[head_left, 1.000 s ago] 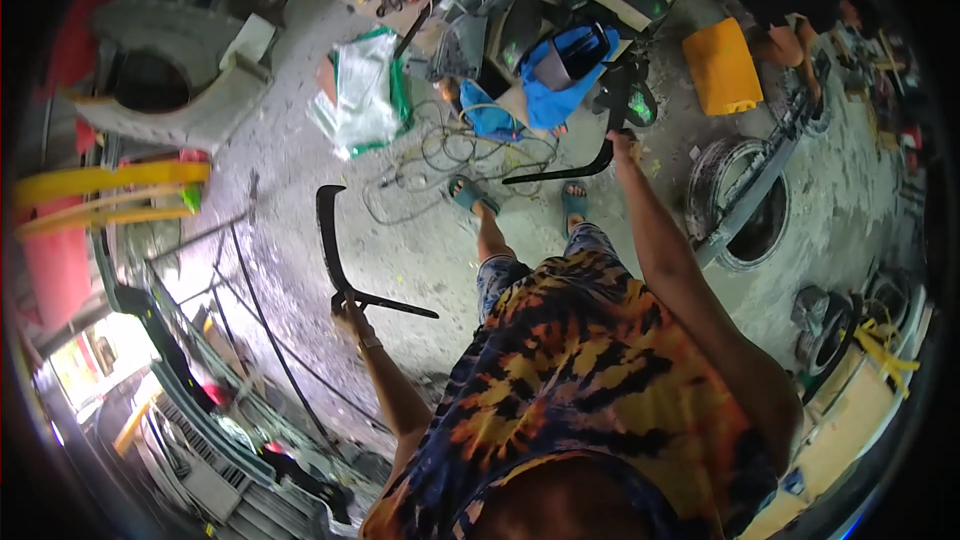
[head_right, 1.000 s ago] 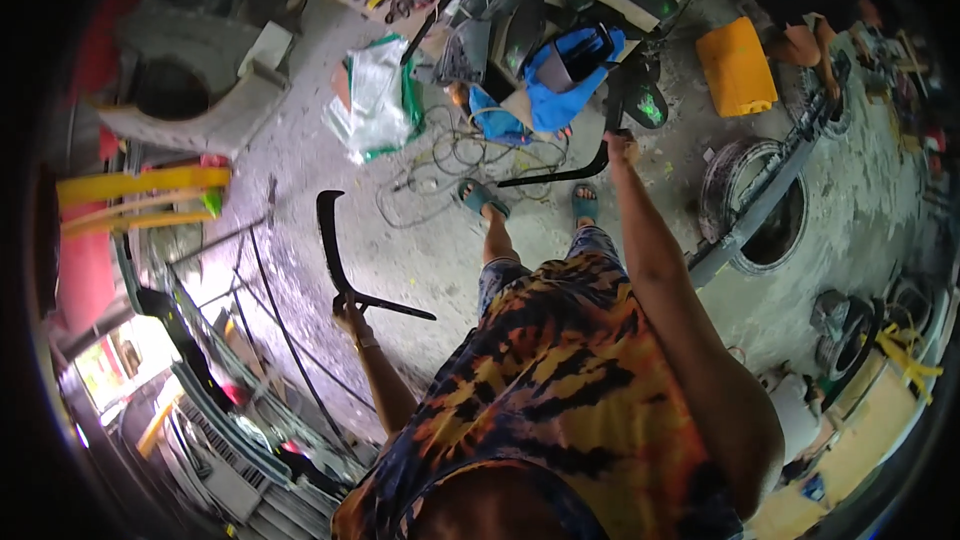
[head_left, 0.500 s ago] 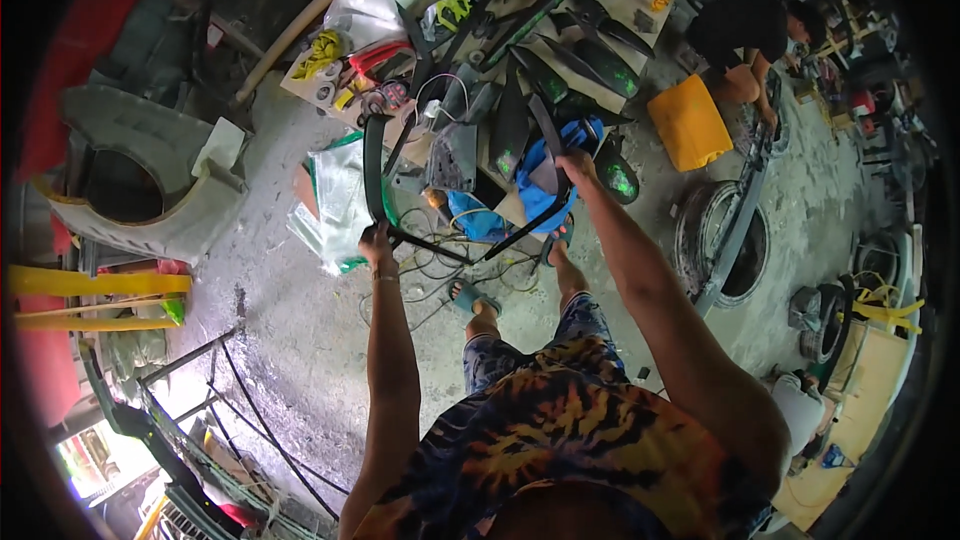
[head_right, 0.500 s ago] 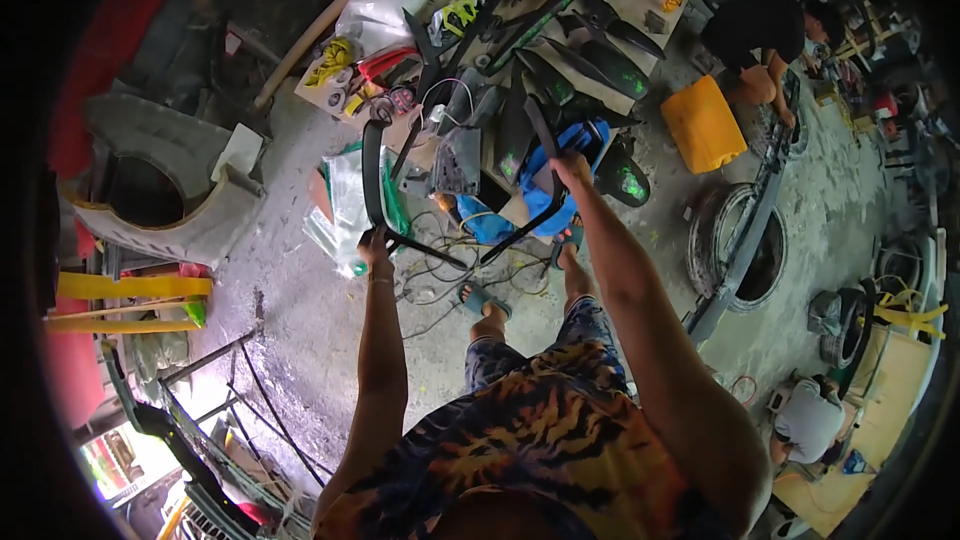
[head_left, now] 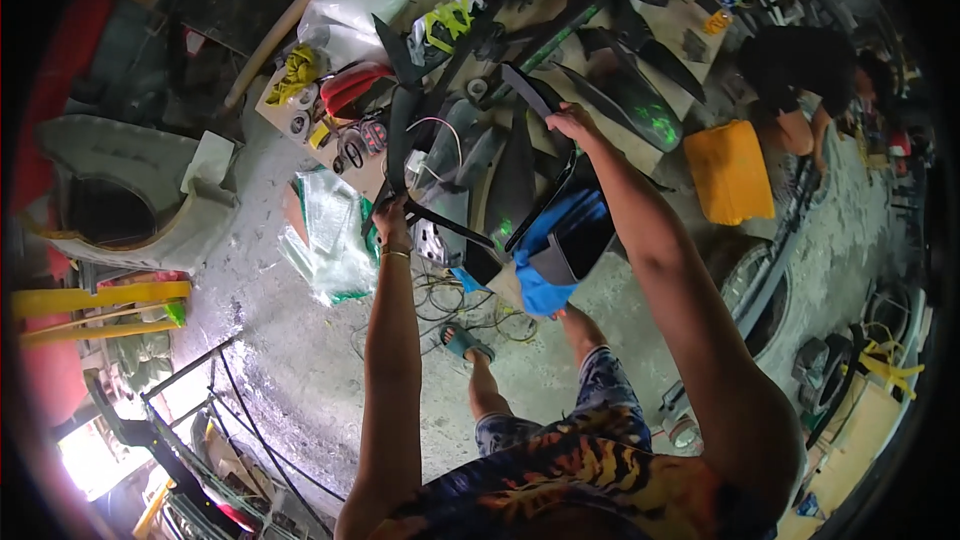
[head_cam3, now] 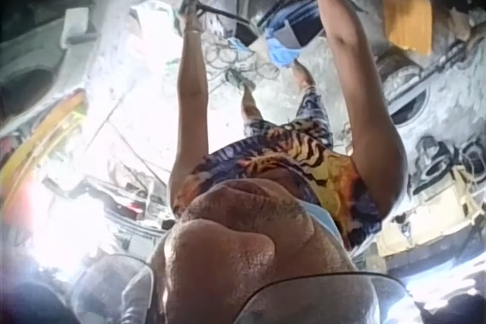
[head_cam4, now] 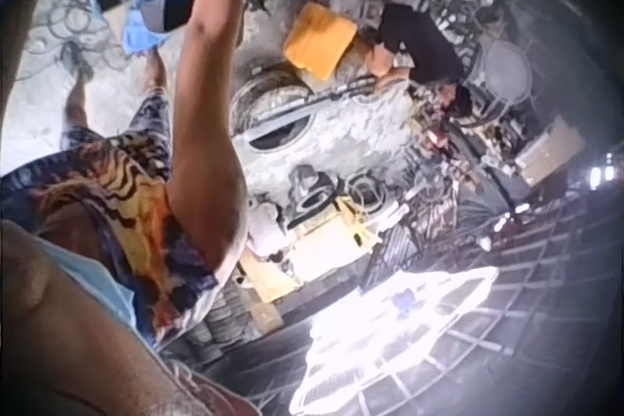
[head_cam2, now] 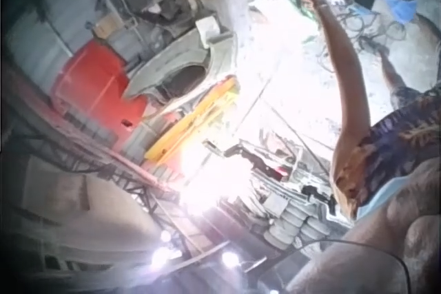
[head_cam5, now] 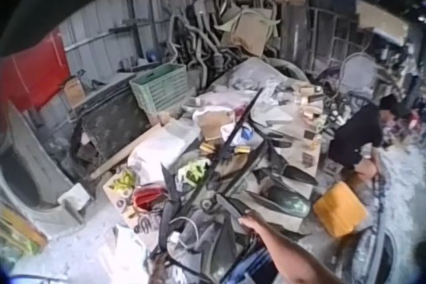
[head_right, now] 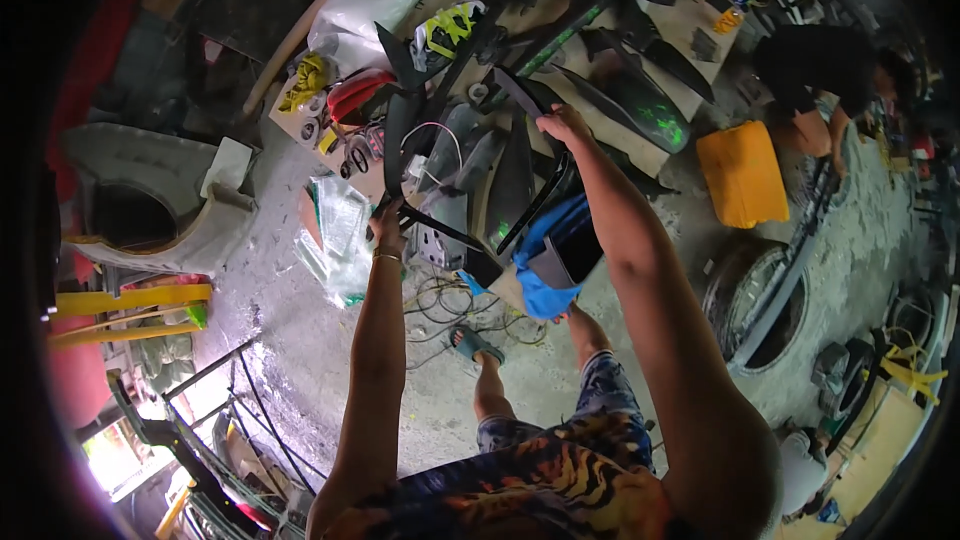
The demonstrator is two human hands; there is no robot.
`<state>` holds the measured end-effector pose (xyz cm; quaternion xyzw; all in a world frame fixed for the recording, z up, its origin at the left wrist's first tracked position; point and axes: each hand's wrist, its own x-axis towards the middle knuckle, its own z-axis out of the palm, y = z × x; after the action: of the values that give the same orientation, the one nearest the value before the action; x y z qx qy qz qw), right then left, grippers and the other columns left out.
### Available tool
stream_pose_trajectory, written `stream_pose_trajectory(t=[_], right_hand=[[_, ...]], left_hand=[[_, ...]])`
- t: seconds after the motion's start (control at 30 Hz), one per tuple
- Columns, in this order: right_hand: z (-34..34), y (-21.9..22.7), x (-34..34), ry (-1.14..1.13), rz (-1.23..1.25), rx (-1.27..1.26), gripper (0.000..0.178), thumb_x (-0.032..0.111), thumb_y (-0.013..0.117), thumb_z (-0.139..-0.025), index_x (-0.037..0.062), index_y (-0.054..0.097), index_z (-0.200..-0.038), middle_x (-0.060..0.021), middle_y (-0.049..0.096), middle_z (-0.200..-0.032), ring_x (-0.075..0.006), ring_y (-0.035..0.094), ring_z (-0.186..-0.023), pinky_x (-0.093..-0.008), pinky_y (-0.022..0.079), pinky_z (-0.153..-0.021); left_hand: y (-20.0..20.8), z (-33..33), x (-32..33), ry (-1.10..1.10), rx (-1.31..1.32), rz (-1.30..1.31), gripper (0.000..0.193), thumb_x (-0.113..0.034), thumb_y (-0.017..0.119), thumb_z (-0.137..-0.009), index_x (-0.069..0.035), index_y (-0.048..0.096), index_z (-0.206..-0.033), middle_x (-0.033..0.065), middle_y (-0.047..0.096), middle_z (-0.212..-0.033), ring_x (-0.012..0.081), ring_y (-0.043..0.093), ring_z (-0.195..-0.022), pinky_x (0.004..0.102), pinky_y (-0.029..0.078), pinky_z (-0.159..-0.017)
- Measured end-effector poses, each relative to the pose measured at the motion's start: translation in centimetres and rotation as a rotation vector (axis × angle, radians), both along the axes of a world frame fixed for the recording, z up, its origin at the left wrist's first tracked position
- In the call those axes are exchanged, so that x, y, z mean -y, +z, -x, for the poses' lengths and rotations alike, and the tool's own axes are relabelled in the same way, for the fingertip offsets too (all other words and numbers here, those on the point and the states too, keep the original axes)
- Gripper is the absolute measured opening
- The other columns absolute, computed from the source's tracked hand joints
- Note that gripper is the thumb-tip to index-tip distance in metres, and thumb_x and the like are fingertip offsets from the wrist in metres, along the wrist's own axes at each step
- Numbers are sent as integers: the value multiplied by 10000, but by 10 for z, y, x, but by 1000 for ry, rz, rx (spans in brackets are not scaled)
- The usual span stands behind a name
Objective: Preparing a spray gun and automotive trim pieces for painting in a workshop.
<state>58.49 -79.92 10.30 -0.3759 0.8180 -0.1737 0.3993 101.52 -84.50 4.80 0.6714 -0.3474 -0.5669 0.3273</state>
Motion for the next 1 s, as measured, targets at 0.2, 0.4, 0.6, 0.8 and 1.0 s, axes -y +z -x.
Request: stream_pose_trajectory(t=[0.2,0.4,0.6,0.8,1.0], right_hand=[[8,-70,49,-96,-127,91,418,334,619,-653,53,644,-962,-198,648,-1047,-362,611,-1005,-414,494,-844],[10,-102,53,-99,-63,56,335,296,667,-624,24,662,-820,-183,668,-842,-321,653,-805,-382,493,-714],[1,-99,48,-98,-138,-29,526,377,638,-693,35,602,-1091,-192,633,-1106,-348,598,-1062,-394,477,-900],[-4,-95,48,-120,-246,-7,572,384,647,-690,45,599,-1148,-230,593,-1187,-388,589,-1069,-446,474,-912],[-6,-100,40,-70,-26,87,557,352,685,-649,-2,638,-1076,-242,652,-1026,-374,629,-995,-423,488,-857]], left_hand=[[-41,43,53,-140,56,-49,94,-156,657,-813,-92,617,-869,24,598,-778,170,600,-710,355,546,-597],[-45,68,70,-163,48,-151,143,-169,683,-799,-90,630,-906,10,585,-794,162,583,-721,347,543,-596],[-65,75,73,-184,33,-184,160,-188,696,-796,-99,654,-922,8,602,-795,166,594,-689,340,545,-598],[-105,71,83,-337,589,180,218,-206,729,-747,-11,661,-816,103,651,-757,205,627,-626,339,520,-565],[-87,90,85,-307,782,93,539,-294,722,-659,32,492,-1021,192,648,-833,262,651,-636,383,554,-565]])
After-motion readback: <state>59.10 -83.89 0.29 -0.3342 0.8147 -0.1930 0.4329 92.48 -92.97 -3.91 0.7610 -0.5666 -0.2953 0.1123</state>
